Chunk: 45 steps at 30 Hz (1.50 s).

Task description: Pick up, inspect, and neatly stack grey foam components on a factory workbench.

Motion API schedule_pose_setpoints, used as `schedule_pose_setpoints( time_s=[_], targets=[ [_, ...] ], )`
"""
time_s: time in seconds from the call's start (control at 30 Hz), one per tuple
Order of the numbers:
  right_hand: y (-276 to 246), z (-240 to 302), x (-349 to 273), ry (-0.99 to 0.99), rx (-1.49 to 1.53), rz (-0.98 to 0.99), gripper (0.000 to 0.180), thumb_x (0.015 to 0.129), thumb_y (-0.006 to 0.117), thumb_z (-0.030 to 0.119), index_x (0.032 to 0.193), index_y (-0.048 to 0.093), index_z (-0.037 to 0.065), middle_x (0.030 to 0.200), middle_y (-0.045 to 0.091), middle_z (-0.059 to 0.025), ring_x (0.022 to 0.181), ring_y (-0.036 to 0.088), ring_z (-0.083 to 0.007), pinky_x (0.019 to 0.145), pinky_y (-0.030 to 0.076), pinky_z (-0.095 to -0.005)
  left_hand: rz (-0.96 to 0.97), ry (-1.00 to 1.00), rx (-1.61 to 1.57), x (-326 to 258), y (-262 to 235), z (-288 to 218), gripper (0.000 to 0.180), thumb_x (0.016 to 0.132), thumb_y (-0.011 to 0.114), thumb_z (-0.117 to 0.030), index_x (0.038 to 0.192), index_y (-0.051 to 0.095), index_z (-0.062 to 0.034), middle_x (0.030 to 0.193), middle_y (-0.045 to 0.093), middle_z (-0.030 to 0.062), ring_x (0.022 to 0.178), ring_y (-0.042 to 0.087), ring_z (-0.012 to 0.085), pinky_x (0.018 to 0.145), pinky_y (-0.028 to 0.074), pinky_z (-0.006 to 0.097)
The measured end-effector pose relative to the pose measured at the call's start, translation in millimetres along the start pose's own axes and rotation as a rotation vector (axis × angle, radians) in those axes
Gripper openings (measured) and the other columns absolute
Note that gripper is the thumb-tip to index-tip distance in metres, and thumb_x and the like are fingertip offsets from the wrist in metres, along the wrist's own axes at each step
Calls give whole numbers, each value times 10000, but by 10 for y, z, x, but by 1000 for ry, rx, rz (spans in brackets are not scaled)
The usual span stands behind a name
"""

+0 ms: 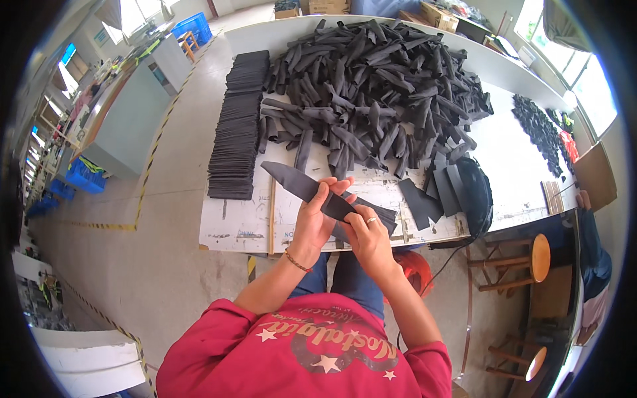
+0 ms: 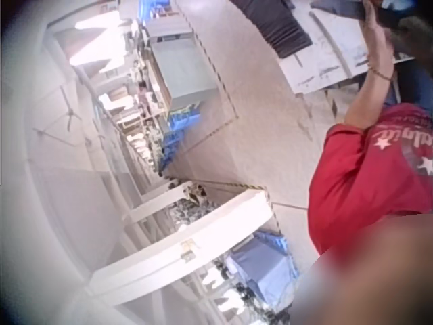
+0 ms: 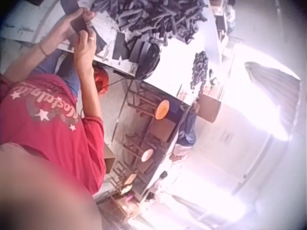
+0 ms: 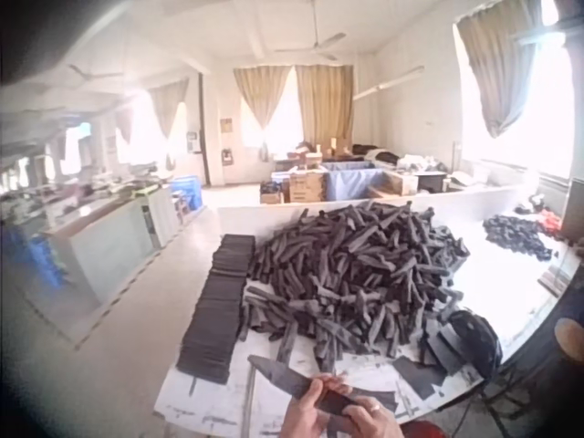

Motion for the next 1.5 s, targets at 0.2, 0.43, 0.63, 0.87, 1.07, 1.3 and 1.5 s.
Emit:
schedule_pose_setpoints(
  time_s=[0.2,0.43,0.63,0.87,1.07,1.3,1.5],
  targets=[
    [81,-2,67,-68,15,-52,164,806,671,-20,943,587,13,972,604,-172,786,623,-375,668,518,-422,29,-99,-145,-96,48,311,259,993,541,-222,1151,579,-20,1119,659,177,1164,585,284,1003,453,383],
    [53,-7,33,-47,21,0,197,772,715,-3,918,582,7,970,607,-157,811,633,-354,672,531,-419,-180,46,-26,-44,55,-202,307,986,555,-250,1158,573,3,1052,673,159,1060,631,278,952,499,403],
    [44,-2,96,-61,53,-29,191,771,723,-9,914,597,10,974,612,-157,780,635,-346,641,526,-405,-154,110,-6,-38,54,-122,333,986,555,-274,1154,563,14,995,675,134,972,657,276,929,510,397],
    [74,-47,98,-30,95,-51,145,766,717,-18,870,617,5,935,628,-142,714,626,-309,621,511,-369,-172,100,-15,-47,18,-65,314,999,533,-252,1161,562,14,996,676,129,968,660,272,919,511,380],
    [84,-76,119,-18,125,-38,137,773,706,-28,873,617,0,940,629,-147,710,625,-317,618,507,-366,-148,100,-19,-29,-8,-41,293,1004,524,-225,1165,563,18,1011,677,134,967,664,275,899,518,378],
    [98,-72,136,-11,146,-28,121,784,699,-28,871,625,11,939,629,-151,720,628,-318,624,507,-361,-143,104,-19,-37,-9,-38,294,1003,526,-217,1170,561,22,1013,675,138,965,665,276,890,523,376],
    [143,-77,122,-29,148,-11,154,784,690,-28,901,597,6,942,605,-157,765,625,-347,643,512,-397,-155,109,-30,-44,-27,-27,299,1004,524,-220,1170,558,25,1003,672,136,956,666,277,889,524,377]
  ],
)
Point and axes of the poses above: each hand's wrist, its own x-axis towards the middle knuckle, its own y-axis out of the palm, z = x × y, the point moved 8 cm from there along x, towards the middle knuckle
